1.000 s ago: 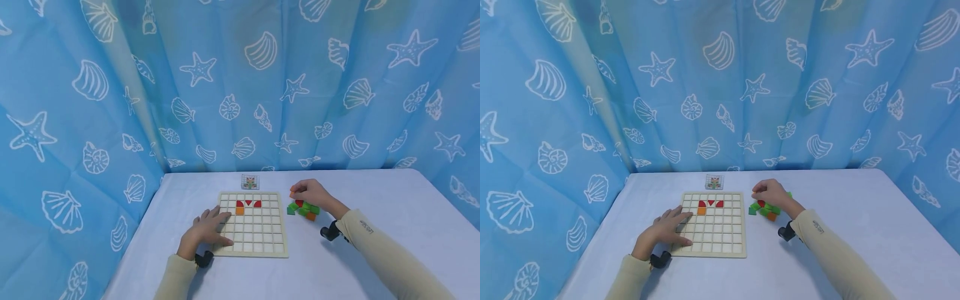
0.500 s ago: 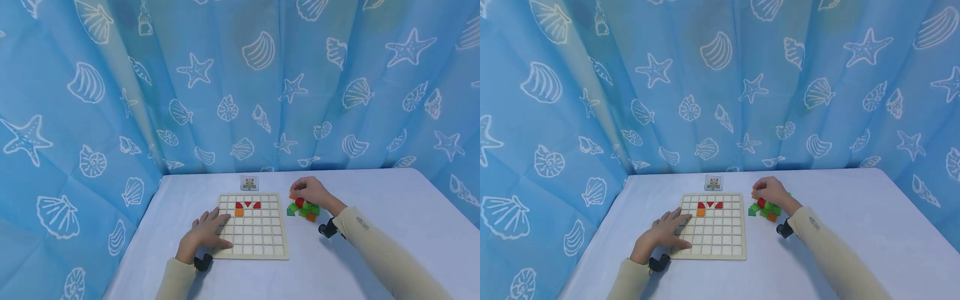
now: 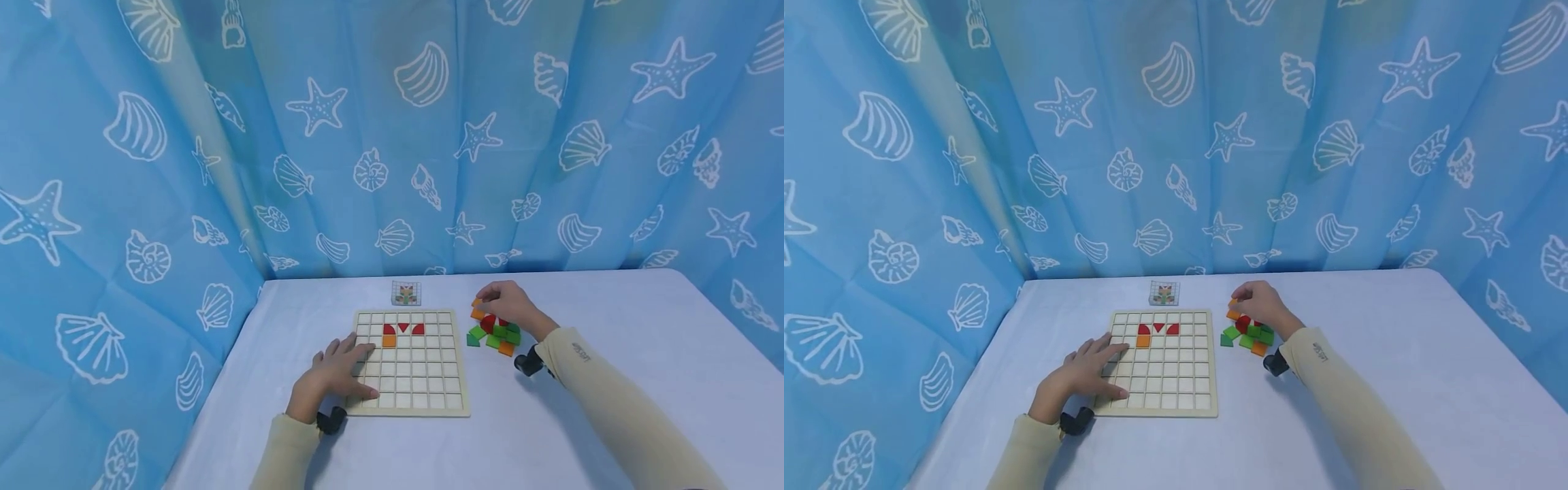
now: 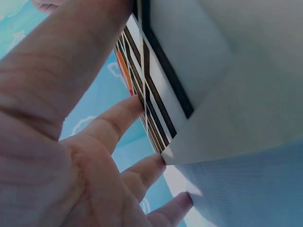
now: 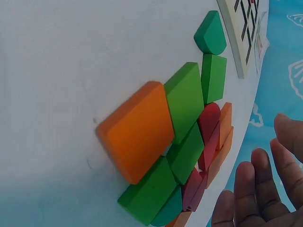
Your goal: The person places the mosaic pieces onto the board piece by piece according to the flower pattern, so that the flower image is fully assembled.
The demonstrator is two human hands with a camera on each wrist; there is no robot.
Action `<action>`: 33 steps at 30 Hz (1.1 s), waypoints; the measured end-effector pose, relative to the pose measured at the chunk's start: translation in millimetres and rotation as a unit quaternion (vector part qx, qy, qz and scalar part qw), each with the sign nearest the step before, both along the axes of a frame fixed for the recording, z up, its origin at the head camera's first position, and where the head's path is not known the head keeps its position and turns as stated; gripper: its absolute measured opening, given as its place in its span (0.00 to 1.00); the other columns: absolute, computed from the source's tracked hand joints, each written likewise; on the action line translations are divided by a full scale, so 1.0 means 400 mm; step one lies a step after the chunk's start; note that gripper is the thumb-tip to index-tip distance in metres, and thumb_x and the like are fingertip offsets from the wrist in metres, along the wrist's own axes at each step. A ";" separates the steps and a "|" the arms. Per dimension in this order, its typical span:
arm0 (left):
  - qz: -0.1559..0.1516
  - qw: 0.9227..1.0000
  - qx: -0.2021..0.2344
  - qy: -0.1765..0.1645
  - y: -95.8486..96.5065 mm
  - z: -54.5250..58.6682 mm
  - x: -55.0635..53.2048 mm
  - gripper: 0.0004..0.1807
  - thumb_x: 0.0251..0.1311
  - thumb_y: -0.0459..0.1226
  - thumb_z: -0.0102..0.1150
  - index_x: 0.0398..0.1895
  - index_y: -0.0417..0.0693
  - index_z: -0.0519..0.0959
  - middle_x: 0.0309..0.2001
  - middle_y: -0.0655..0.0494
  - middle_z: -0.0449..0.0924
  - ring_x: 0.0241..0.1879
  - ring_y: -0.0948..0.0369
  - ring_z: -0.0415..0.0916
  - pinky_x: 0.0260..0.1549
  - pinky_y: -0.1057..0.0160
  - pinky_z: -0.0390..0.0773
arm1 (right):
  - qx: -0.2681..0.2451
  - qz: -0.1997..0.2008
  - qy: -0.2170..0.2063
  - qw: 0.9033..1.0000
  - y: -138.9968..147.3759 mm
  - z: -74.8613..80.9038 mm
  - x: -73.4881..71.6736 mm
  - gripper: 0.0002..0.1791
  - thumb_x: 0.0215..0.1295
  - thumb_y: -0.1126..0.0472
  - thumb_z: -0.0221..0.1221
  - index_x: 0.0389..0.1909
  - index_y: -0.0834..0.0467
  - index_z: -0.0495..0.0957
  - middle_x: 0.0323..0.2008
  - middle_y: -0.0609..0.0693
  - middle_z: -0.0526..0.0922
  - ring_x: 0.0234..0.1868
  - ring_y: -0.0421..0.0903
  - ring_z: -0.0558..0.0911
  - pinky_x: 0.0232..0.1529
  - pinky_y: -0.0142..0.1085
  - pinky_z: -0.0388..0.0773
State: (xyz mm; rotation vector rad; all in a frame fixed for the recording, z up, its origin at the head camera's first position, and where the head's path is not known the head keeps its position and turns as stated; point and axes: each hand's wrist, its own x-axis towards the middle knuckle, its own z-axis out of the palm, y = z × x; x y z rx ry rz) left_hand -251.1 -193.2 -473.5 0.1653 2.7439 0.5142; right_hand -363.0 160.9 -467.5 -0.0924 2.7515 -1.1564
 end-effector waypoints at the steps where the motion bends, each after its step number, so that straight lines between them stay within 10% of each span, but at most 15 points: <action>1: 0.003 1.000 0.000 -0.002 0.000 -0.001 -0.001 0.50 0.43 0.57 0.77 0.72 0.64 0.65 0.79 0.48 0.48 0.77 0.39 0.41 0.70 0.30 0.44 | 0.001 -0.001 -0.002 1.000 -0.003 0.000 -0.003 0.16 0.66 0.59 0.61 0.52 0.61 0.80 0.48 0.58 0.83 0.46 0.52 0.79 0.48 0.43 0.80; 33: 0.006 1.000 -0.002 -0.008 -0.002 0.004 -0.002 0.50 0.43 0.57 0.76 0.73 0.65 0.65 0.79 0.49 0.48 0.77 0.40 0.41 0.71 0.31 0.43 | 0.025 0.035 -0.079 0.996 -0.002 -0.016 -0.065 0.27 0.65 0.53 0.62 0.61 0.62 0.74 0.60 0.64 0.76 0.55 0.57 0.76 0.58 0.51 0.76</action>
